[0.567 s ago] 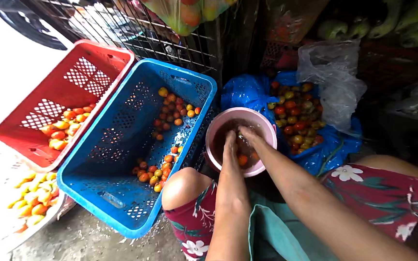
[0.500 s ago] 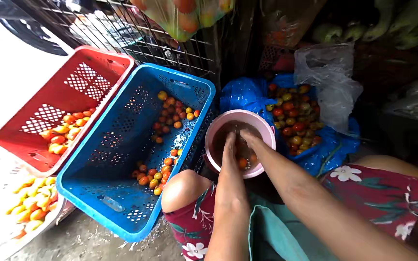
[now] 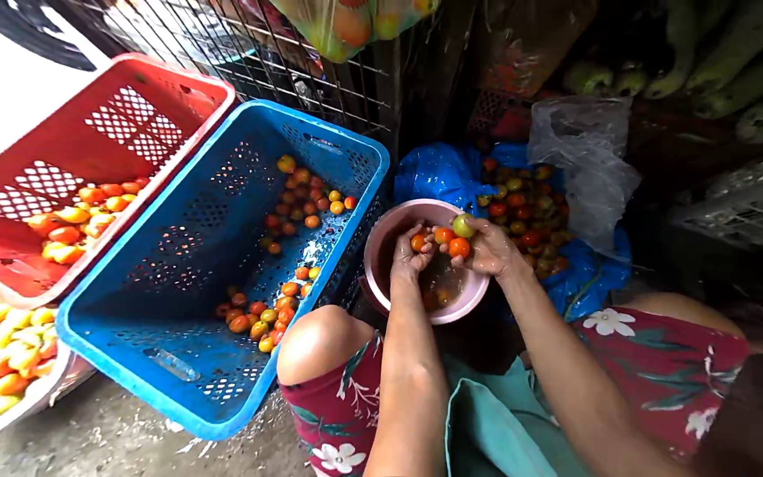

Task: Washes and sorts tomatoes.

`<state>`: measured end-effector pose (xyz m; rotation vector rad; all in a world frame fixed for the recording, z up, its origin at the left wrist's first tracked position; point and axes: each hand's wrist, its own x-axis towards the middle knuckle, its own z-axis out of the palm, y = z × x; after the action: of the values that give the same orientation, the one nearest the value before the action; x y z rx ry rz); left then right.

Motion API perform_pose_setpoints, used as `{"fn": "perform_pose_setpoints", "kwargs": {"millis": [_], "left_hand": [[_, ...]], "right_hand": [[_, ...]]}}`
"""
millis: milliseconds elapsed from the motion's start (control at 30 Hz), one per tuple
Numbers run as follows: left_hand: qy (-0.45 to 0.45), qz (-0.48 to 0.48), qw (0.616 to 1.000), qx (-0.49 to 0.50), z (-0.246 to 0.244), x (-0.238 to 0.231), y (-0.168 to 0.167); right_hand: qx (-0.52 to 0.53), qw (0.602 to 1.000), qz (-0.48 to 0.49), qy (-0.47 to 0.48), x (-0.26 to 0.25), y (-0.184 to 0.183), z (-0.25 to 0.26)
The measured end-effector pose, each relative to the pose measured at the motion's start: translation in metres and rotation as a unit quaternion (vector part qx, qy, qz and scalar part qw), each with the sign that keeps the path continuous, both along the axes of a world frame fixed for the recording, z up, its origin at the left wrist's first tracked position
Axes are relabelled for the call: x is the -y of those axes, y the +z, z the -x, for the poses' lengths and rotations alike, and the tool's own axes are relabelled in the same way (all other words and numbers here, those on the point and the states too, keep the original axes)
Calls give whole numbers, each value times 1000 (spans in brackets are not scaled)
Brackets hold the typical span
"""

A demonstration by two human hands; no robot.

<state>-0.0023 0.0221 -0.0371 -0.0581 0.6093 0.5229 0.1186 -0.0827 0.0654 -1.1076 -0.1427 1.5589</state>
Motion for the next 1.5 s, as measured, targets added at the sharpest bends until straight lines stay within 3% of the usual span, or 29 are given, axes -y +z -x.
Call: {"fn": "perform_pose_setpoints", "kwargs": {"millis": [133,200,267,333,400,433,500,567,700,833,900,1067,1200,1500], "left_hand": [[-57,-92,992,-69,-2,3,-7],[-32,-80,990,-112,-3,5,-9],[32,-32,976,-211,-7,4,-6],[49,-34,955,-290,-6,2,-5],[49,-53,950,-305,-6,4,-11],[58,-55,953,-291,-5,4,-12],[49,-59,962,-262,-1,5,-9],[-13,-85,954,-286,1,5,-1],[-81,-116,944,-298,4,0,16],[-28,-119,957,-263,-7,4,7],[10,-131,961,-245,-7,5,8],[-5,-103,994,-37,9,5,12],[-50,-192,980,-22,15,12,20],[-26,-164,986,-16,10,5,20]], "right_hand": [[176,981,41,64,-13,-4,13],[270,956,80,77,-25,-15,22],[418,890,130,128,-40,-29,31],[540,797,188,195,-56,-42,42],[590,719,244,274,-66,-55,49],[587,704,258,305,-68,-61,50],[537,734,264,320,-66,-72,48],[504,774,266,276,-66,-78,40],[430,845,231,220,-52,-56,28],[282,943,142,102,-16,-15,19],[197,972,100,83,-7,-1,16],[146,986,-13,80,0,-6,2],[210,975,-38,69,8,1,-3],[249,967,0,59,10,9,-7]]}}
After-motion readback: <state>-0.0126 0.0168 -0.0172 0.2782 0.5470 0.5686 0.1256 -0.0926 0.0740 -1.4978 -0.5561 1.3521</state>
